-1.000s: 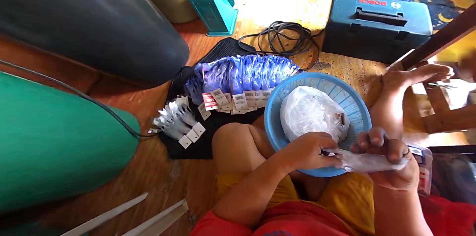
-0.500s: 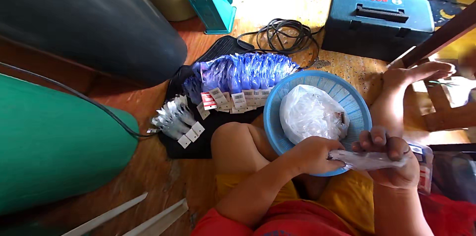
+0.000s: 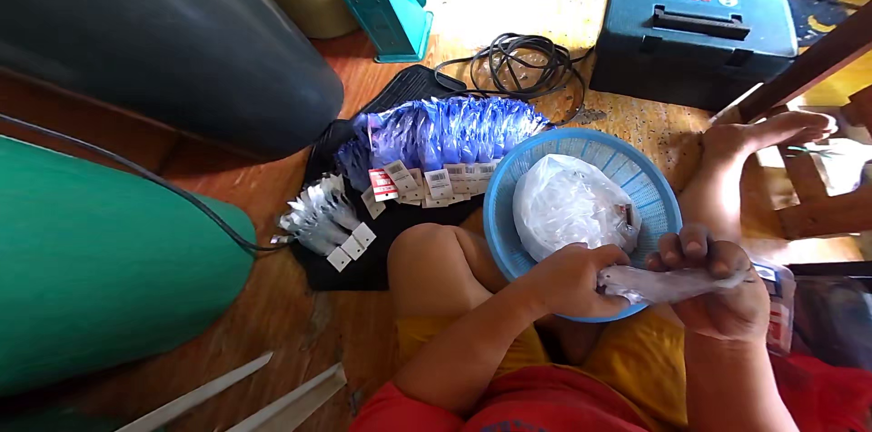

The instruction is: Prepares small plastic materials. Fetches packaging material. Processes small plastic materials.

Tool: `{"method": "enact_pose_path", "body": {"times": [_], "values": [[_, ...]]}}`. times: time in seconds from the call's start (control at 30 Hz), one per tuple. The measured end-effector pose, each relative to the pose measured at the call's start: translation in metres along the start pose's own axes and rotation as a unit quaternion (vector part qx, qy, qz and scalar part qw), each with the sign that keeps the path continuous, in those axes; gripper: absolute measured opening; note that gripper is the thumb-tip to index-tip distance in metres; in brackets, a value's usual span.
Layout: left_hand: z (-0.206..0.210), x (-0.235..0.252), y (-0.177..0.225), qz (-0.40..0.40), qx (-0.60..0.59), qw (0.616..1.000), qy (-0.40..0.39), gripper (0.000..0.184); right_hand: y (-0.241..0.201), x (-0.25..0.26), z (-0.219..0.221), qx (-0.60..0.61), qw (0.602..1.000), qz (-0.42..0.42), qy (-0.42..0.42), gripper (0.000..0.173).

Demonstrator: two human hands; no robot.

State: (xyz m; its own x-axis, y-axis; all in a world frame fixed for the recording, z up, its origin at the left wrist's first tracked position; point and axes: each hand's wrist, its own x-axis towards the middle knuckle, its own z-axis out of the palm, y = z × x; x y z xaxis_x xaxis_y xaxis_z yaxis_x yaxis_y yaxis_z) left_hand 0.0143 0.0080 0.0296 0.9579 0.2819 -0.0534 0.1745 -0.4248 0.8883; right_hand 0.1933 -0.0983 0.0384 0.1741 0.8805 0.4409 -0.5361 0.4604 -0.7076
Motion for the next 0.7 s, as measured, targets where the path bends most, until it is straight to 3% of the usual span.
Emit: {"method": "enact_pose_path", "body": {"times": [0.07,0.13,0.27,0.7], "values": [[0.004,0.003,0.002,-0.019,0.02,1.0,0.0,0.052,0.001,0.0,0.0,-0.005,1.0,0.003,0.008,0.011],[0.006,0.005,0.005,-0.029,0.033,0.999,0.011,0.045,0.001,0.0,0.0,-0.007,1.0,0.006,0.009,0.012],[0.004,0.006,-0.002,-0.024,0.027,0.999,0.033,0.036,0.002,0.0,-0.002,-0.008,1.0,0.003,0.007,0.012],[-0.006,0.002,-0.008,-0.004,0.013,0.999,0.034,0.033,0.003,0.0,-0.003,0.012,1.0,0.007,0.01,0.011]]}}
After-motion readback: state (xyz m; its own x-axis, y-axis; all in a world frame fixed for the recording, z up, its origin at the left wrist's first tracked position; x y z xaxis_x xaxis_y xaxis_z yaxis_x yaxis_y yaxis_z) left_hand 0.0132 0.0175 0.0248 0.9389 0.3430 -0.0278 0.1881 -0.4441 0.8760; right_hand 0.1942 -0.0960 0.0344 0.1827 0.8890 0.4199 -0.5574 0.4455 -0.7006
